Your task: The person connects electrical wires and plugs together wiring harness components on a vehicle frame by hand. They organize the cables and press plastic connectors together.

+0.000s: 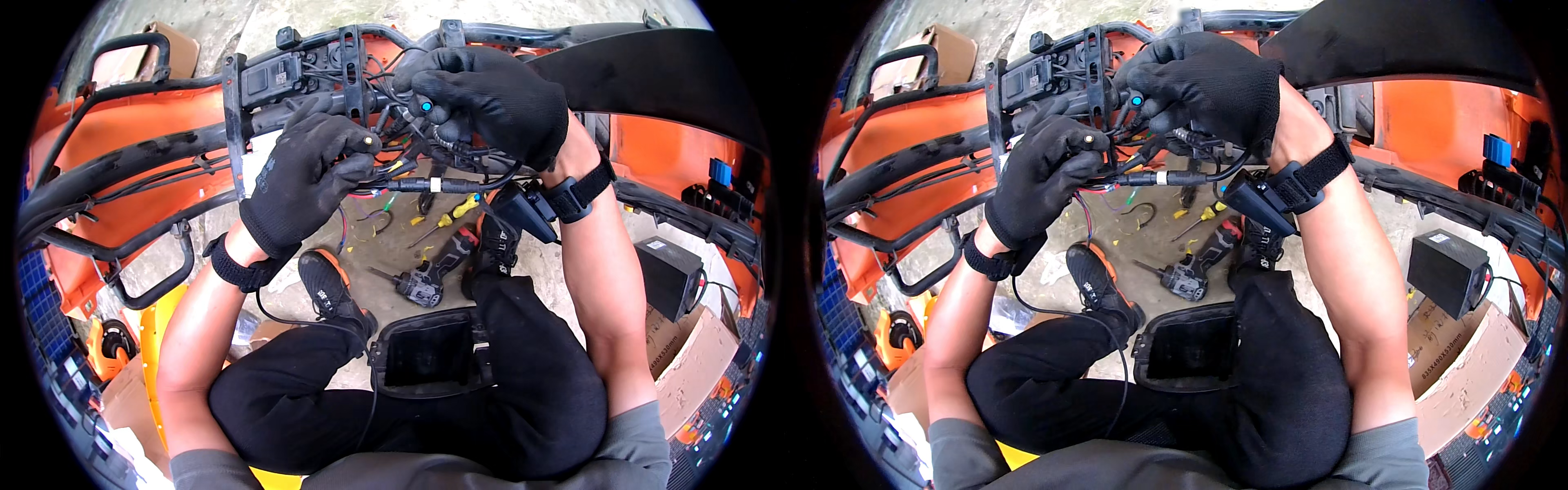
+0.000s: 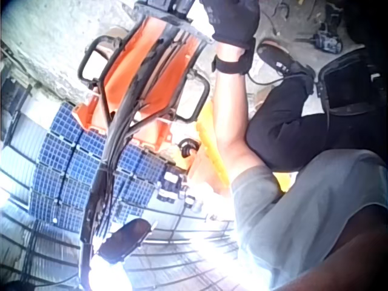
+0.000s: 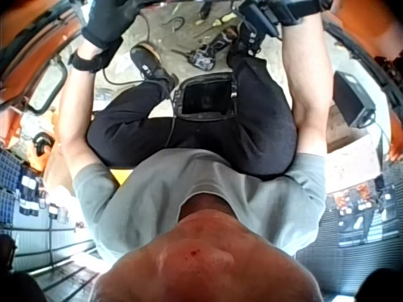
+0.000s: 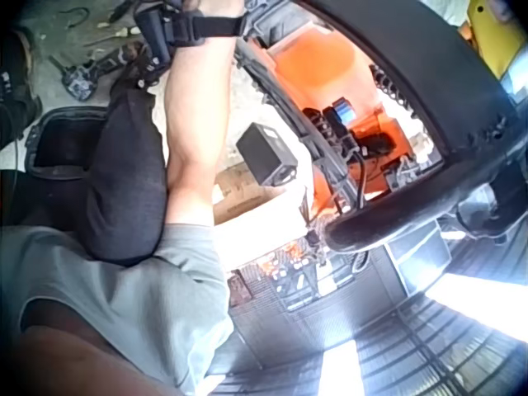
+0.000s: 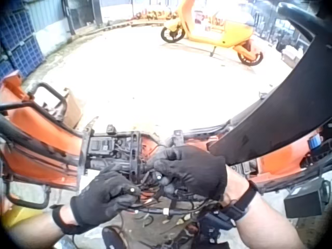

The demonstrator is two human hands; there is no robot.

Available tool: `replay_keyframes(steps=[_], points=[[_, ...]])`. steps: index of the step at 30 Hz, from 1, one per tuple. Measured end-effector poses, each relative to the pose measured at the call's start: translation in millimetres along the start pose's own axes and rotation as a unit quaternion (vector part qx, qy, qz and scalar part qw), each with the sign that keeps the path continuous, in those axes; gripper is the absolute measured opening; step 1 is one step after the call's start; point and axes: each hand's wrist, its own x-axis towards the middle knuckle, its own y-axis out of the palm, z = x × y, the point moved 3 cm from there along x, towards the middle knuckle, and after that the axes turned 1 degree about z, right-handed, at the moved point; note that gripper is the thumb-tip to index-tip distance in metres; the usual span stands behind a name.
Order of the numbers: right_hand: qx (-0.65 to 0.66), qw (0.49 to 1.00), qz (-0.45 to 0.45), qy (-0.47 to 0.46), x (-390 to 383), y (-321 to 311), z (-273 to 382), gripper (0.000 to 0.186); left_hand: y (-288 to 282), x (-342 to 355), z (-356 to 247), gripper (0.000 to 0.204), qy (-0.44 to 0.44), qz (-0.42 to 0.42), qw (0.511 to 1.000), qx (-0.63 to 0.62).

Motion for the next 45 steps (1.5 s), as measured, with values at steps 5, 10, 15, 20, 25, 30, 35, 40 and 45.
replay_keyframes(steps=[5, 10, 15, 20, 25, 30, 35, 40, 45], points=[[-0.050, 0.997, -0.015, -0.051, -2, -3, 2, 0.025, -1, 0, 0, 0.016, 0.005, 0.002, 1.000, -0.023], [-0.034, 0.997, -0.020, -0.062, 0, -6, -5, 0.022, 1, 1, -1, 0.016, 0.005, 0.007, 0.999, -0.042], [-0.023, 0.998, -0.013, -0.057, 0, -7, -5, 0.024, -2, 2, -3, 0.016, 0.019, 0.019, 1.000, -0.007], [-0.037, 0.998, -0.012, -0.054, -1, -5, -5, 0.025, -1, 1, -2, 0.015, 0.011, 0.018, 1.000, -0.021], [-0.051, 0.997, -0.017, -0.053, -5, -5, 2, 0.027, -3, 2, -4, 0.014, 0.014, 0.013, 1.000, -0.013], [-0.159, 0.980, 0.006, -0.122, -5, -10, 1, 0.028, -2, 3, -3, 0.014, 0.013, 0.019, 0.999, -0.023], [0.010, 0.995, -0.084, -0.060, -4, -5, 3, 0.027, 0, 1, 1, 0.014, 0.019, 0.008, 1.000, -0.004], [0.065, 0.970, -0.166, -0.167, -11, -20, 4, 0.041, -1, 2, -2, 0.015, 0.011, -0.012, 1.000, -0.003], [-0.102, 0.956, -0.160, -0.224, -67, 3, 41, 0.029, 0, -2, 3, 0.015, -0.029, -0.012, 0.996, -0.078]])
